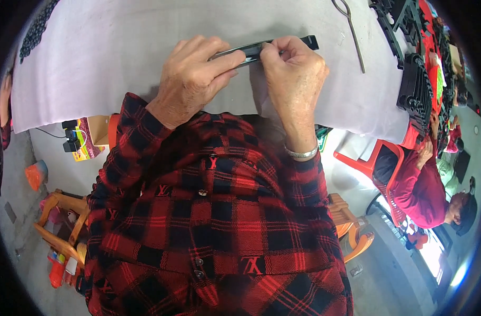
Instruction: The person assembles levels by inserting vials and plastic components into plastic frames by hand and pressing them into place using a looped metal tool.
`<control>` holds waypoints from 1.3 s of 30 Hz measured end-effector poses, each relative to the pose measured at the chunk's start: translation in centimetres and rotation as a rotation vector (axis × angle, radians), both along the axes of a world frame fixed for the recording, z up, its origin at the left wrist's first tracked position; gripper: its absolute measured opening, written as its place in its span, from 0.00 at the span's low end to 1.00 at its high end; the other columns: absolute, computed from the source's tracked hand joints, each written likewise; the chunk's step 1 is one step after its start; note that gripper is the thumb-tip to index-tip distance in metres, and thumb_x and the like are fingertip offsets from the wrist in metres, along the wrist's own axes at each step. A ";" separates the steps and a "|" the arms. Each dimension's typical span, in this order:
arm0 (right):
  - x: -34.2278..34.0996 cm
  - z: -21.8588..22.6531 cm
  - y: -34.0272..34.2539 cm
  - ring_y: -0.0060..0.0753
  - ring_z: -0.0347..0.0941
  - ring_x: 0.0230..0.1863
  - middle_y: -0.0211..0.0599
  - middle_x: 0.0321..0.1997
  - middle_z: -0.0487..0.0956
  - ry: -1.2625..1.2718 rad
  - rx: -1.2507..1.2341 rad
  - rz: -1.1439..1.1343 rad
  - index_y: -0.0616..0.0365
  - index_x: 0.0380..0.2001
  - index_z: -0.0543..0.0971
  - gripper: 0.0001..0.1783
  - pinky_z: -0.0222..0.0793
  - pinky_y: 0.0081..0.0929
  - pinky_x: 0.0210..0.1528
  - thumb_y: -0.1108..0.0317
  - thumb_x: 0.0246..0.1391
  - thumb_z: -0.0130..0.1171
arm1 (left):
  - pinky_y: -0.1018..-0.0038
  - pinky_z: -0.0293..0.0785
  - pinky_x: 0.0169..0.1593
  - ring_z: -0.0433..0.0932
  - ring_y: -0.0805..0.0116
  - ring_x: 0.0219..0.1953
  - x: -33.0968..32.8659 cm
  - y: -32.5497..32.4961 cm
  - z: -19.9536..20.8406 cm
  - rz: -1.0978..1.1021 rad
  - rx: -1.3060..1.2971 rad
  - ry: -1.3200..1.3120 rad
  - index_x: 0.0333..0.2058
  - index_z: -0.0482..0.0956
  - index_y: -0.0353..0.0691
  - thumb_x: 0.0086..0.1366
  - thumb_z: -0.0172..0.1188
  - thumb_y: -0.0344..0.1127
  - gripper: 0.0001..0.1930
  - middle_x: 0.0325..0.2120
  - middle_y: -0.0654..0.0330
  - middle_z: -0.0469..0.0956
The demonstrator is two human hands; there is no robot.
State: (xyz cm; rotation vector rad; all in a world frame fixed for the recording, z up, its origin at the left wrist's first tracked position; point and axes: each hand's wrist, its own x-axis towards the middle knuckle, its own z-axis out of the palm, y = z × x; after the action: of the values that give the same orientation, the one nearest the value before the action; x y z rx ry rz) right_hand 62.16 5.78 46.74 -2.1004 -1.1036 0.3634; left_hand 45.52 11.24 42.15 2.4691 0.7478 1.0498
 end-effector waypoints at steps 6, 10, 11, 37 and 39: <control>0.3 -1.2 -0.4 0.18 0.72 0.19 0.31 0.15 0.77 0.060 0.068 -0.017 0.62 0.30 0.86 0.10 0.69 0.26 0.26 0.65 0.52 0.65 | 0.68 0.70 0.38 0.74 0.64 0.34 0.1 0.2 0.2 -0.017 0.096 0.058 0.43 0.84 0.49 0.50 0.73 0.31 0.19 0.33 0.68 0.75; -0.1 -0.9 -0.6 0.17 0.72 0.20 0.29 0.15 0.77 0.210 0.091 -0.035 0.65 0.32 0.86 0.10 0.68 0.24 0.25 0.68 0.57 0.63 | 0.67 0.71 0.38 0.74 0.64 0.35 -0.4 0.7 0.5 -0.085 0.094 0.099 0.43 0.84 0.48 0.50 0.73 0.31 0.19 0.33 0.67 0.75; -0.2 -0.6 -0.7 0.17 0.72 0.20 0.29 0.15 0.77 0.211 0.091 -0.037 0.65 0.32 0.86 0.10 0.68 0.24 0.25 0.68 0.57 0.63 | 0.67 0.71 0.38 0.74 0.64 0.35 -0.5 0.9 0.6 -0.087 0.093 0.100 0.43 0.84 0.48 0.50 0.73 0.31 0.19 0.33 0.67 0.75; 1.3 -1.5 -2.9 0.37 0.78 0.38 0.42 0.48 0.78 -0.331 0.328 0.447 0.58 0.47 0.82 0.22 0.76 0.32 0.37 0.75 0.44 0.69 | 0.68 0.74 0.40 0.73 0.64 0.37 -0.1 0.5 0.9 -0.072 0.118 0.163 0.43 0.81 0.47 0.51 0.72 0.33 0.19 0.32 0.66 0.70; 1.4 -1.5 -2.7 0.40 0.77 0.37 0.38 0.46 0.79 -0.262 0.264 0.477 0.56 0.45 0.82 0.20 0.74 0.33 0.41 0.74 0.45 0.68 | 0.68 0.74 0.40 0.73 0.64 0.37 -0.2 0.8 0.9 -0.075 0.124 0.171 0.43 0.81 0.47 0.51 0.72 0.33 0.19 0.32 0.66 0.70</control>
State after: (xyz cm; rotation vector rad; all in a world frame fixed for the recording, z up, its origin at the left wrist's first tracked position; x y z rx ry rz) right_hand 63.53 3.08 45.24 -1.6705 -1.7133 0.1518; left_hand 45.32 12.04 43.10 2.6969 0.6512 0.8909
